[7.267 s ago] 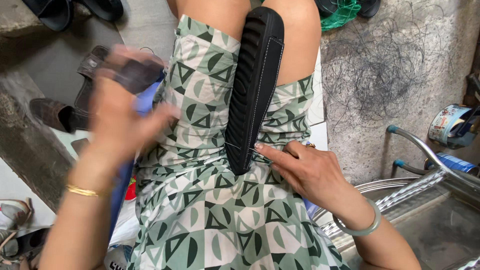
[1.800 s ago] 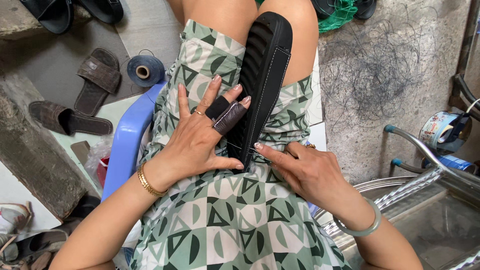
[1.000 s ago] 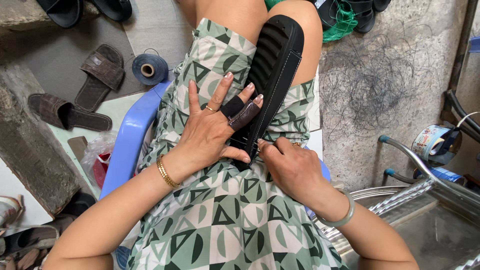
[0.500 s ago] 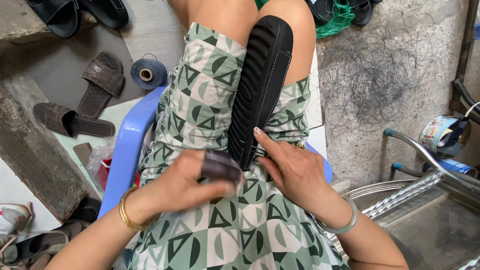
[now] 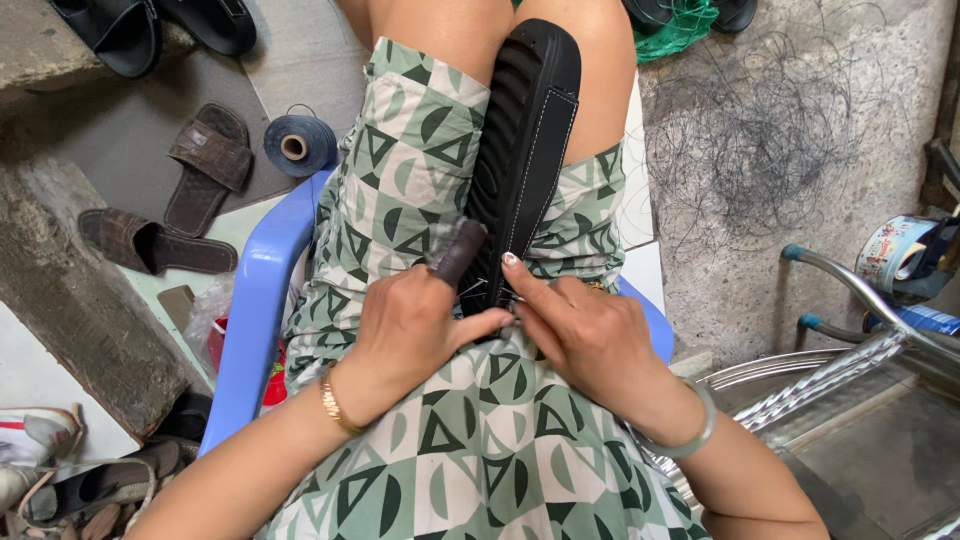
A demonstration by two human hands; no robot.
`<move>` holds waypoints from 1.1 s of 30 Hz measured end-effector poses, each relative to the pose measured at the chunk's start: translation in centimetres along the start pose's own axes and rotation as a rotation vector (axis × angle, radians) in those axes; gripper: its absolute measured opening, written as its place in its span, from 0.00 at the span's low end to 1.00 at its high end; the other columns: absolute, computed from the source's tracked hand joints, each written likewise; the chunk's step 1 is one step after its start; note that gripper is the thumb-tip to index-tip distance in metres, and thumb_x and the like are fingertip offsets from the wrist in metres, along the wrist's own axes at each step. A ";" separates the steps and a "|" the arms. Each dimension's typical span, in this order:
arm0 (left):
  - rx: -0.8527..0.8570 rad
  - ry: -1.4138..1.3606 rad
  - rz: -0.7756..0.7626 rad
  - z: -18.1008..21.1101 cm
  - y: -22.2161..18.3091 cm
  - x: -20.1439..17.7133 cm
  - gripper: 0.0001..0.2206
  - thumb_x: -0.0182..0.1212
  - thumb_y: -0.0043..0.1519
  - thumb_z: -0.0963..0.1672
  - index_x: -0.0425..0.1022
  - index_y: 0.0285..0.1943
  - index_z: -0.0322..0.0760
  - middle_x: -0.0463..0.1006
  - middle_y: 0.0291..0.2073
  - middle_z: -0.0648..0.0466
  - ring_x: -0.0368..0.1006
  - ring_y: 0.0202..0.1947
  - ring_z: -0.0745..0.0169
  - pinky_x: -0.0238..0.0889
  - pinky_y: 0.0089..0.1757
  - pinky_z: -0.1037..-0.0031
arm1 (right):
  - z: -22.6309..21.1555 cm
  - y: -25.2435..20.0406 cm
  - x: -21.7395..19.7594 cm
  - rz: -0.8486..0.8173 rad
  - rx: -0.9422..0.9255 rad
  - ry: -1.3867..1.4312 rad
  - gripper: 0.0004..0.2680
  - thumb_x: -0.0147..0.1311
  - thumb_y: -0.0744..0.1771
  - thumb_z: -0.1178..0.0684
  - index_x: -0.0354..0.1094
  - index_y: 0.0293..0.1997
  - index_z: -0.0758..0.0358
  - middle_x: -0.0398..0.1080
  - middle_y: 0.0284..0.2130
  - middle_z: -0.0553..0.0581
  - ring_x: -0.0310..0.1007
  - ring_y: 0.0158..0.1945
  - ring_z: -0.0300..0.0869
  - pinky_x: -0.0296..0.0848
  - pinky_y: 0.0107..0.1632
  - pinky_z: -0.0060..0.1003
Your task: The person stitches the sole of a black sandal with a needle and thread while holding it on their lap. They pull the thread through the sole multiple times to secure it.
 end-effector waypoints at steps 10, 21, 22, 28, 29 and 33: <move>0.314 0.252 0.119 -0.8 -1.8 1.2 0.19 0.70 0.50 0.48 0.68 0.29 0.26 0.63 0.15 0.49 0.65 0.19 0.49 0.64 0.25 0.64 | 1.8 -2.3 -4.3 -0.331 0.010 0.115 0.08 0.45 0.66 0.52 0.61 0.49 0.52 0.62 0.16 0.42 0.59 0.15 0.30 0.56 0.13 0.22; 0.076 -0.075 -0.180 -2.7 -4.4 -1.1 0.13 0.62 0.54 0.47 0.70 0.39 0.33 0.71 0.15 0.61 0.65 0.11 0.69 0.63 0.17 0.76 | -0.4 0.0 -1.2 -0.282 0.473 0.709 0.05 0.49 0.64 0.52 0.61 0.37 0.58 0.65 0.18 0.46 0.60 0.14 0.30 0.60 0.17 0.23; 0.059 -0.003 -0.238 -2.4 -4.2 -1.2 0.22 0.61 0.53 0.50 0.61 0.53 0.43 0.73 0.22 0.62 0.66 0.15 0.64 0.63 0.22 0.70 | -0.6 0.0 -1.0 -0.206 0.337 0.597 0.02 0.48 0.63 0.56 0.63 0.35 0.58 0.67 0.20 0.46 0.63 0.19 0.33 0.62 0.23 0.26; 0.005 0.105 -0.416 -2.6 -3.1 -1.3 0.25 0.61 0.53 0.53 0.62 0.56 0.46 0.74 0.25 0.55 0.71 0.22 0.48 0.63 0.27 0.59 | -1.1 -0.5 0.6 -0.105 0.072 0.236 0.01 0.50 0.62 0.58 0.65 0.34 0.58 0.70 0.27 0.51 0.72 0.29 0.39 0.65 0.29 0.32; -0.019 0.103 -0.504 -2.4 -2.8 -1.6 0.19 0.60 0.53 0.52 0.70 0.46 0.40 0.74 0.22 0.47 0.71 0.23 0.44 0.63 0.28 0.59 | -1.2 -0.5 1.1 -0.079 0.062 0.171 0.02 0.50 0.62 0.58 0.61 0.30 0.57 0.67 0.21 0.49 0.69 0.24 0.39 0.60 0.22 0.33; -0.290 0.273 -0.850 -2.6 -2.1 -6.5 0.14 0.52 0.59 0.55 0.66 0.28 0.47 0.71 0.22 0.64 0.66 0.19 0.71 0.63 0.25 0.79 | 7.0 -3.3 -2.3 0.288 0.038 0.141 0.04 0.49 0.65 0.58 0.64 0.31 0.65 0.64 0.16 0.49 0.61 0.16 0.33 0.58 0.17 0.21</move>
Point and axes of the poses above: each hand's wrist, its own y-axis towards the middle knuckle, its own x-axis out of the palm, z = x × y, the point moved 2 cm from there along y, towards the middle knuckle
